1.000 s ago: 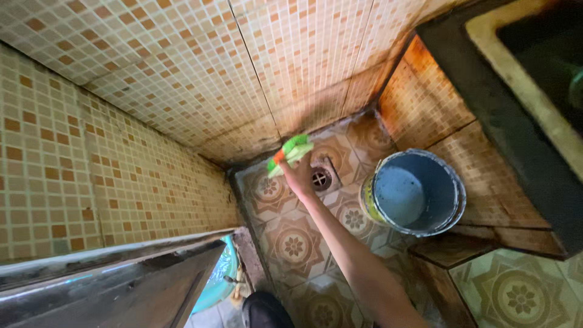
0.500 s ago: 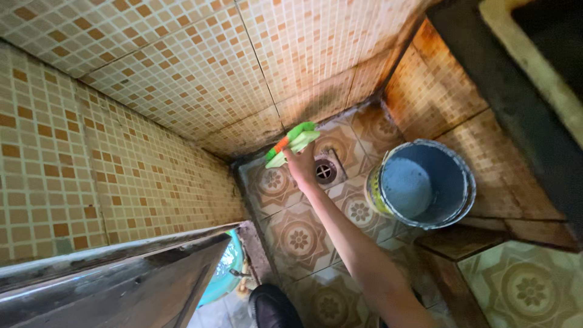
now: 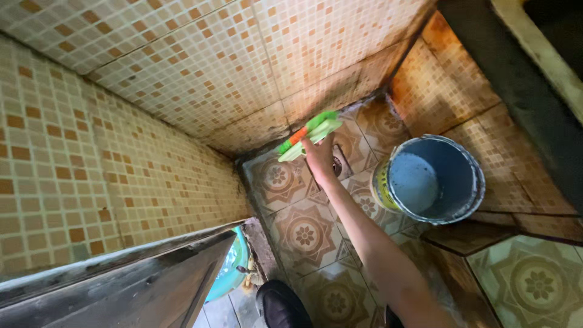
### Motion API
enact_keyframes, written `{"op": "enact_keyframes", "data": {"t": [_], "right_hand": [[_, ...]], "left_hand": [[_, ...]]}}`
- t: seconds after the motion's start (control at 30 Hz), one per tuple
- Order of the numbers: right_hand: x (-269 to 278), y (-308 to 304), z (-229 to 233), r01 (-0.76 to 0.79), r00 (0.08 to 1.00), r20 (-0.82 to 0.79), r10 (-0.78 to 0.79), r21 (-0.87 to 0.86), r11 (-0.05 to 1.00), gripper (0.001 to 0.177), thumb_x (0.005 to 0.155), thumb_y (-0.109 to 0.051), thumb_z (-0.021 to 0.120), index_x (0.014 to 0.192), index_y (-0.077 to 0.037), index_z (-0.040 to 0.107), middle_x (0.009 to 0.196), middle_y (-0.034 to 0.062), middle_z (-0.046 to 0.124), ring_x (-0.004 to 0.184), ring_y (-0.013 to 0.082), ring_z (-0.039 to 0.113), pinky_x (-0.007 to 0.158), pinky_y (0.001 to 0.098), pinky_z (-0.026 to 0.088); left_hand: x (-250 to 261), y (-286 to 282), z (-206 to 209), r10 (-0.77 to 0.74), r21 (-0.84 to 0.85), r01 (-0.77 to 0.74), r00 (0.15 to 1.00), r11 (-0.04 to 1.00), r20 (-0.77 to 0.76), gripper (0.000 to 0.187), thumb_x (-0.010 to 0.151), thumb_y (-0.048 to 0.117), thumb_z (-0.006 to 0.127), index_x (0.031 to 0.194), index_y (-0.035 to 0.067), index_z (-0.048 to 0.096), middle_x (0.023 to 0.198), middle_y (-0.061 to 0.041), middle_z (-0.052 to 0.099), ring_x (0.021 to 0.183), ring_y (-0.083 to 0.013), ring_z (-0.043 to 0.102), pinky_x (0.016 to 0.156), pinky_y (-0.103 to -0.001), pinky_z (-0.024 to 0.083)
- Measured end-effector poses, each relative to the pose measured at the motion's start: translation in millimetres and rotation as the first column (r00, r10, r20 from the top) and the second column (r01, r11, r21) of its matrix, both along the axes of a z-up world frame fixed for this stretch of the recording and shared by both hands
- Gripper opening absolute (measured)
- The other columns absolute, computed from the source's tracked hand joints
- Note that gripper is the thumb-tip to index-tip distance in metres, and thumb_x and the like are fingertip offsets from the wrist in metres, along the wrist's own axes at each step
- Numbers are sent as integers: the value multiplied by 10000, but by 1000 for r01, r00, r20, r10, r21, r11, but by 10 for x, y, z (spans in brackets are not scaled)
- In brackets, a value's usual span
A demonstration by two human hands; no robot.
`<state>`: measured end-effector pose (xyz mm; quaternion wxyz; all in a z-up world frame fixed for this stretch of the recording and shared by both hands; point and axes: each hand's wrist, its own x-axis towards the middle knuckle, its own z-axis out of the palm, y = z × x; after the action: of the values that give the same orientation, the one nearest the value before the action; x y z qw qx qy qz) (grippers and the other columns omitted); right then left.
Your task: The person cleans the tiled floor and walls of a bathroom by scrubbing the surfaces with a green brush and rinsing them with water from a bucket.
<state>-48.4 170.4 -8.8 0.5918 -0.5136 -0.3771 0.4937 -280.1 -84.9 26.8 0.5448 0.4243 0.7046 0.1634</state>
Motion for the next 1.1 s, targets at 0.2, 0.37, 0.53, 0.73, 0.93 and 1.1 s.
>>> {"op": "enact_keyframes", "data": {"t": [0.2,0.37,0.53,0.73,0.93,1.1], "right_hand": [[-377,66,271,29,963,-246,-111,-314,949,739,888,-98,659,1468,-134,203,1379,136,522,1135,266,611,841,461,612],[-506,172,501,209,978,15,-209,-26,977,736,1038,-136,632,1639,-146,206,1544,216,453,1249,318,629,962,474,625],[-792,87,1271,81,996,57,-73,-149,986,796,970,-176,570,1618,-175,108,1468,179,523,1049,370,679,790,471,629],[-615,207,1035,104,987,-127,-98,38,994,690,1011,-197,644,1578,-72,271,1424,191,585,1242,253,627,994,384,579],[-491,102,1190,133,953,-289,-89,134,982,604,961,-234,703,1461,-29,432,1315,161,622,1166,233,621,942,376,555],[66,74,2208,108,913,-397,-95,9,994,601,923,-313,706,1396,-39,457,1176,113,650,939,208,674,541,288,571]], "left_hand": [[-148,-409,76,-192,126,201,978,972,-79,517,975,313,611,1420,66,517,1364,-231,577,1266,-398,556,1026,-463,462],[403,1402,-195,-135,468,263,948,843,-290,778,937,347,634,1564,32,298,1352,-264,475,1202,-386,535,992,-481,481],[638,2415,-53,360,112,-503,741,857,567,650,998,423,501,1554,102,399,1340,-278,623,994,-372,634,768,-486,451],[991,2525,7,440,-145,-639,331,756,835,464,976,456,510,1377,231,449,1299,-7,626,1144,-190,628,963,-408,539],[938,2559,-120,277,-285,-478,-88,831,957,339,1083,433,639,1207,118,627,1053,-31,593,993,-193,558,924,-400,528],[1298,2733,1289,320,-121,-599,237,791,917,375,902,313,710,1228,136,660,1096,-39,667,940,-169,603,961,-347,542]]}}
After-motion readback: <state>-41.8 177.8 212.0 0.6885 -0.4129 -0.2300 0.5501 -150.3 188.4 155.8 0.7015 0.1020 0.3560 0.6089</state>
